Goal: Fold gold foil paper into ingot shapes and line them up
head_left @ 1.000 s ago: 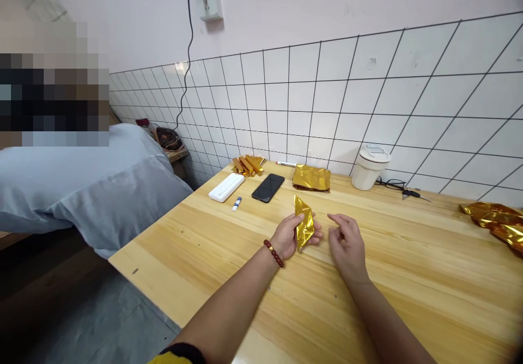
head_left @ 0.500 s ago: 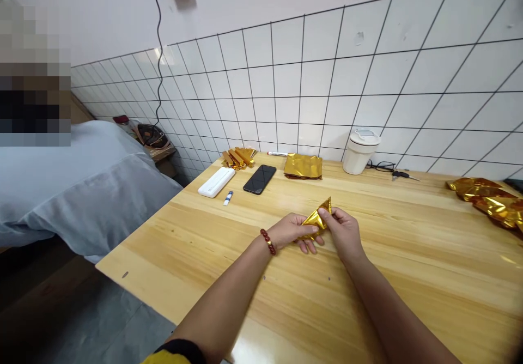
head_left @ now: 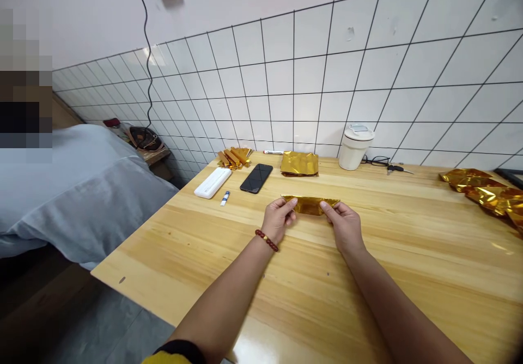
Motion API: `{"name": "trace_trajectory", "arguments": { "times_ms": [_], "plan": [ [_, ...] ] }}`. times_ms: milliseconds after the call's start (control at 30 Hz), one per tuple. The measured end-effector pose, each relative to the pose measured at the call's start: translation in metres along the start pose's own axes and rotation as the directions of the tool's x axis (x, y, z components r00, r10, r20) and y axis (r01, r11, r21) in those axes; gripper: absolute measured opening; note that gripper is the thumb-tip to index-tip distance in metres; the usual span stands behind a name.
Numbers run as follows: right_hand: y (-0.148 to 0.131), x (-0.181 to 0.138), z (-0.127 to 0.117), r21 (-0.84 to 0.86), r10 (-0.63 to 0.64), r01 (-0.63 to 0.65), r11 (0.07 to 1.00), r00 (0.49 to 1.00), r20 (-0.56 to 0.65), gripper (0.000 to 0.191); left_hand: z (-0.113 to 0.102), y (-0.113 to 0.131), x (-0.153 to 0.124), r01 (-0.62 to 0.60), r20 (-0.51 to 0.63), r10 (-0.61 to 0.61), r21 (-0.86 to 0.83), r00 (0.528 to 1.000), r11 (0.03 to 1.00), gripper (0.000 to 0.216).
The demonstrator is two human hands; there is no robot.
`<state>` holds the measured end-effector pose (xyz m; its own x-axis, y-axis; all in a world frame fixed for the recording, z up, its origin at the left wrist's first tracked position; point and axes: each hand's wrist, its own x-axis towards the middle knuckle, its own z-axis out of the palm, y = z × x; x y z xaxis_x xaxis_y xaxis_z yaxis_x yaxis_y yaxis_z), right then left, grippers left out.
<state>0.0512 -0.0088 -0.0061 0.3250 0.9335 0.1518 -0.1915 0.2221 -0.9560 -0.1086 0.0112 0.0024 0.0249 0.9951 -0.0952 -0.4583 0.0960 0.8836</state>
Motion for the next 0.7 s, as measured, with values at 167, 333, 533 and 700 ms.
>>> {"name": "trace_trajectory", "arguments": {
  "times_ms": [167, 333, 533, 700],
  "plan": [
    [0.006, 0.003, -0.004, 0.038, 0.022, -0.023, 0.999, 1.000, 0.013, 0.036, 0.000, 0.007, 0.000, 0.010, -0.061, -0.021, -0.178, 0.998, 0.984, 0.048],
    [0.013, 0.008, -0.006, 0.146, 0.057, -0.044, 0.988, 0.995, -0.081, 0.038, -0.002, 0.008, 0.004, 0.011, -0.123, -0.053, -0.323, 0.991, 0.946, 0.038],
    [0.016, 0.009, -0.006, 0.141, 0.068, -0.053, 0.989, 0.993, -0.101, 0.042, 0.000, 0.004, 0.005, -0.027, -0.219, -0.062, -0.380, 0.974, 0.924, 0.024],
    [0.017, 0.009, -0.006, 0.105, 0.066, -0.056, 0.993, 0.994, -0.087, 0.042, 0.002, 0.004, 0.004, -0.025, -0.223, -0.059, -0.355, 0.973, 0.934, 0.027]
  ]
}}
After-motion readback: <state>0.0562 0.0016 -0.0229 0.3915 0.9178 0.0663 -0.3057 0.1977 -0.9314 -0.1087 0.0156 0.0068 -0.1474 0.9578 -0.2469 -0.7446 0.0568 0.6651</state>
